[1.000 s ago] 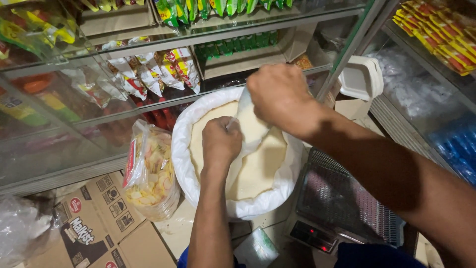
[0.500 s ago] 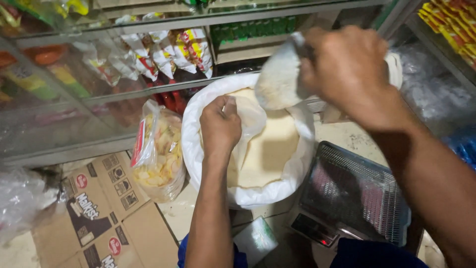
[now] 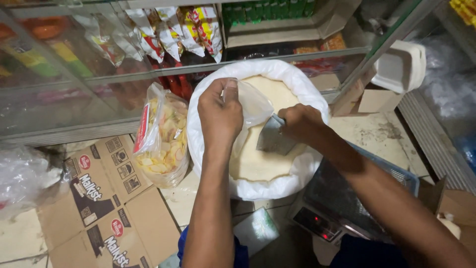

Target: The person scoops a light-colored granular material from a large sack into small plastic bags, weighs each bag on a digital scale, and ties the bags closed before placing them in a cardboard box.

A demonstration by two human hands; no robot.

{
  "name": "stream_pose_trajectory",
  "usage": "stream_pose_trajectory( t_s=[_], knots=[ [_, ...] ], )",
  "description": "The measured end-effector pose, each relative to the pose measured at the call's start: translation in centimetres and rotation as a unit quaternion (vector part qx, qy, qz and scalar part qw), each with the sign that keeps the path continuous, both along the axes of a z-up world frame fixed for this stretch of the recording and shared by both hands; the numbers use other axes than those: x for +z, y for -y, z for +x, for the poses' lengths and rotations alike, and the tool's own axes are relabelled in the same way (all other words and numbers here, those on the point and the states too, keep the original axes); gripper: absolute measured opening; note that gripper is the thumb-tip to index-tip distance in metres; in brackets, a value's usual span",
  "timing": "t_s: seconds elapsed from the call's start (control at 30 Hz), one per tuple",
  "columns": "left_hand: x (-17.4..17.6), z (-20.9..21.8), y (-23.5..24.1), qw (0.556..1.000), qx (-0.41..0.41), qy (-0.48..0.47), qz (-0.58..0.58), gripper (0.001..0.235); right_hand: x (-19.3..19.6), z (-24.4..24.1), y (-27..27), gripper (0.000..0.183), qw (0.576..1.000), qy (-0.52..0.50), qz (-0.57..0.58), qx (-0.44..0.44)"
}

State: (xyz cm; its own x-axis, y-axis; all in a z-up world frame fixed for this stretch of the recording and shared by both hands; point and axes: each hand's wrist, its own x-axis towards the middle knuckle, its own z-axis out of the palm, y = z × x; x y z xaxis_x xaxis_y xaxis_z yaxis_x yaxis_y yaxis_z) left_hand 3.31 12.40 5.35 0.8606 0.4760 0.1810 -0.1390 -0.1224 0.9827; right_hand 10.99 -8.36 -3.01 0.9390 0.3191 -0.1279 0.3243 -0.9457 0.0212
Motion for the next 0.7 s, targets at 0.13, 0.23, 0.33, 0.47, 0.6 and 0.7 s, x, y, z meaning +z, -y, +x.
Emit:
stream_pose_trajectory(
  t_s=[0.13, 0.23, 0.33, 0.47, 0.6, 0.7],
  knots=[
    [-0.2, 0.0, -0.6, 1.0, -0.001, 0.013, -0.007, 0.025, -1.4, 0.1, -1.2, 0.006, 0.996, 0.048, -0.009, 0.08],
    [0.3, -0.5, -1.0, 1.0, 0.003, 0.004, 0.011, 0.023, -2.1, -0.1, -2.4, 0.006, 0.991, -0.008, 0.026, 0.131],
    [0.3, -0.5, -1.1, 1.0, 0.002, 0.006, 0.028, 0.023, -3.5, -0.1, -2.8, 0.022, 0.99, -0.058, -0.007, 0.129],
    [-0.4, 0.0, -1.1, 1.0, -0.001, -0.003, 0.014, 0.022, -4.7, 0.8, -0.8, 0.015, 0.99, -0.064, 0.044, 0.12],
    [0.1, -0.3, -0.9, 1.0, 0.004, -0.021, 0.014, 0.022, -1.2, 0.4, -0.1, 0.016, 0.99, -0.12, 0.061, 0.04],
    [0.1, -0.4, -0.9, 0.999, 0.008, -0.03, 0.014, 0.02, 0.0, 3.0, 1.0, 0.008, 0.974, -0.174, 0.13, -0.057]
  ],
)
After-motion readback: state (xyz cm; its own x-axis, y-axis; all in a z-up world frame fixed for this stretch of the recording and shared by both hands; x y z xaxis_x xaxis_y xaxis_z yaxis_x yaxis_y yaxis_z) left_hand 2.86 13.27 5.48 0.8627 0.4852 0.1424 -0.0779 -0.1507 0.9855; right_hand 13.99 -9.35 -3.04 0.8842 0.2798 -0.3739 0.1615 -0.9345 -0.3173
